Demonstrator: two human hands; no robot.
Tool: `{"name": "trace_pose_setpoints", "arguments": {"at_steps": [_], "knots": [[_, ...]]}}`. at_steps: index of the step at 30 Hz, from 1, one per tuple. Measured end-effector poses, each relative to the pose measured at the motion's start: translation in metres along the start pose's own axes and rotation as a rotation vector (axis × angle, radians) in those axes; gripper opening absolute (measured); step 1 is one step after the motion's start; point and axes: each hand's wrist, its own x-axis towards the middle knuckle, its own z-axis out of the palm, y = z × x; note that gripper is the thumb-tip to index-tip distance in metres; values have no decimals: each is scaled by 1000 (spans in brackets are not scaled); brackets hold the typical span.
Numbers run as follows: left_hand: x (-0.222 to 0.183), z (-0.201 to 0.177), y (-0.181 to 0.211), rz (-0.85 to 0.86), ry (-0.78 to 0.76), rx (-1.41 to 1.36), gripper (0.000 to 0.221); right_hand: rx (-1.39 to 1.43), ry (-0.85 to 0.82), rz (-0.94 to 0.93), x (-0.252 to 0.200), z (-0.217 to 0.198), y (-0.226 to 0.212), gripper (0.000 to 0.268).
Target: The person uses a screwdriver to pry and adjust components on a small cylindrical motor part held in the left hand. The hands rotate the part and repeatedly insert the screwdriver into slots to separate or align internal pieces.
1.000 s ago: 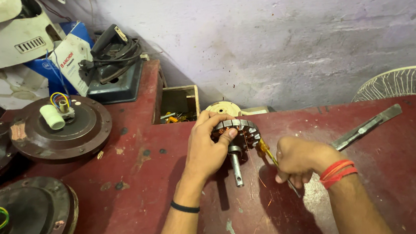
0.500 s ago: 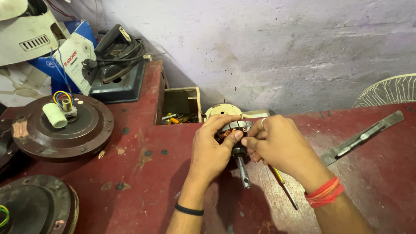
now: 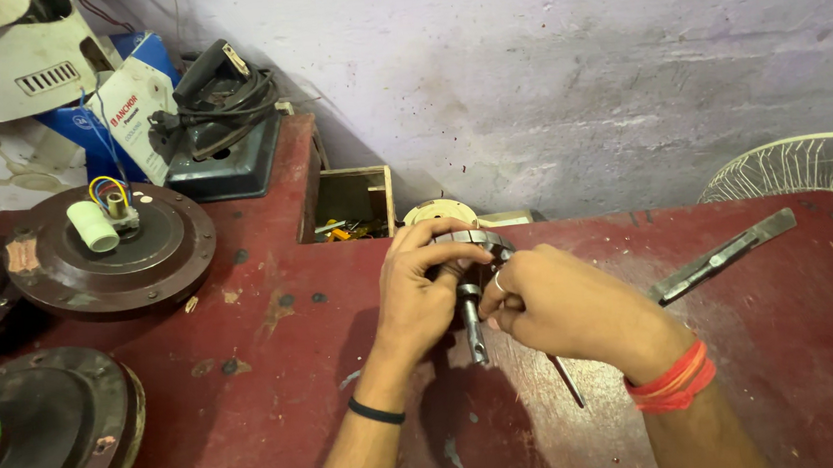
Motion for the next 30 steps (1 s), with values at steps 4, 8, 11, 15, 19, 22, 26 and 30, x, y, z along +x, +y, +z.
{"name": "trace_pose_setpoints", "arguments": {"at_steps": [4,8,11,15,19,22,26,30], "knots": [[1,-4,-4,69,-46,32,31,-30,-69,163,0,-10,-6,20],[2,-2,-7,159,-31,64,21,6,36,88,2,-12,-6,16],[0,-3,-10,163,-17,19,19,166,194,118,5,-5,2,15],[1,-2,-8,61,4,-30,21,292,448,-7,12,9,14,15],[-1,-4,-3,-10,-21,-99,40,314,526,-29,17,18,27,14],[-2,-6,-2,-39,-35,-147,44,293,512,25,20,21,35,17],[-1,-7,-2,-13,-43,-142,42,274,524,34,22,25,39,17],[-3,-7,-1,-2,-27,-99,40,258,522,51,22,27,39,17]]}}
